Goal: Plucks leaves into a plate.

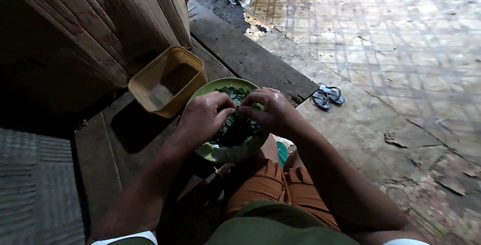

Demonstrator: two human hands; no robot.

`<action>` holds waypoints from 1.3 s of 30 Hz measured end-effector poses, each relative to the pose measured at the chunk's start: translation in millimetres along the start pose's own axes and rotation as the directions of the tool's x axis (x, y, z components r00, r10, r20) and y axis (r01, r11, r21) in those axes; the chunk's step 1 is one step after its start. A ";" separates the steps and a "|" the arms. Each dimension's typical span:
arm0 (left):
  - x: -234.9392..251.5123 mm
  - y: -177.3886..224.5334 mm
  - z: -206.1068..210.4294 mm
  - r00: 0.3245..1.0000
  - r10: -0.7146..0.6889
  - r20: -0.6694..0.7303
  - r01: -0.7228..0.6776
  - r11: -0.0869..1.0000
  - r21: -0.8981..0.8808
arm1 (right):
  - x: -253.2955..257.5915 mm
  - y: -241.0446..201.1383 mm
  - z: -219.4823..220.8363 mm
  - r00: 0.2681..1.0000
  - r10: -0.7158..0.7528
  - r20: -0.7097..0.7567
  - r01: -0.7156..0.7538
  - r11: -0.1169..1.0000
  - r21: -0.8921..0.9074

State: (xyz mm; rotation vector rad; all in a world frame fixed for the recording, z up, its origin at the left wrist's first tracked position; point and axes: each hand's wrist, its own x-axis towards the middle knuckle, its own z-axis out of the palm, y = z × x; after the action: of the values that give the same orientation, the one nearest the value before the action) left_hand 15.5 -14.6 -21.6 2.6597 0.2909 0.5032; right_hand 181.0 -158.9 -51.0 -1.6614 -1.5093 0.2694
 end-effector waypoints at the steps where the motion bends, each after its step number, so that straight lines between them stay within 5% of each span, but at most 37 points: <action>1: 0.4 0.4 -2.4 1.000 -0.008 -0.016 0.008 1.000 0.006 | -0.1 0.0 -0.4 1.000 -0.005 -0.004 0.005 1.000 0.004; 11: 3.5 -40.2 -59.9 0.883 -0.208 -0.420 0.344 0.896 0.279 | -0.9 1.9 5.4 1.000 -0.010 -0.012 0.008 0.990 -0.144; 18: 5.7 -34.4 -49.7 0.968 -0.153 -0.199 0.195 0.958 0.210 | -3.4 -3.3 12.8 0.992 -0.118 -0.048 0.104 0.968 -0.229; 22: 2.0 -23.2 -46.6 0.987 -0.161 -0.015 0.161 0.979 0.124 | -5.8 -14.6 26.9 0.983 -0.137 0.125 0.167 0.949 -0.267; 27: 0.9 -19.6 -47.9 0.967 -0.178 0.182 0.166 0.983 0.078 | 1.9 -1.6 32.1 0.981 -0.151 0.122 0.185 0.915 -0.358; 34: 4.2 -21.9 -49.6 0.875 -0.297 0.383 0.265 0.955 0.136 | 22.5 -11.3 -0.2 0.997 -0.070 0.024 0.073 0.980 -0.187; 39: 3.9 -18.5 -52.0 0.881 -0.317 0.350 0.278 0.947 0.159 | 24.2 -23.0 -10.0 0.997 -0.041 0.061 0.043 0.998 -0.035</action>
State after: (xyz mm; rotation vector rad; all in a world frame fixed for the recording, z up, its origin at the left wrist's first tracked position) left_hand -3.4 21.7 15.6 2.6687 0.6095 -0.1199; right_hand 177.2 -143.8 -19.9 -1.6611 -1.6010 0.2724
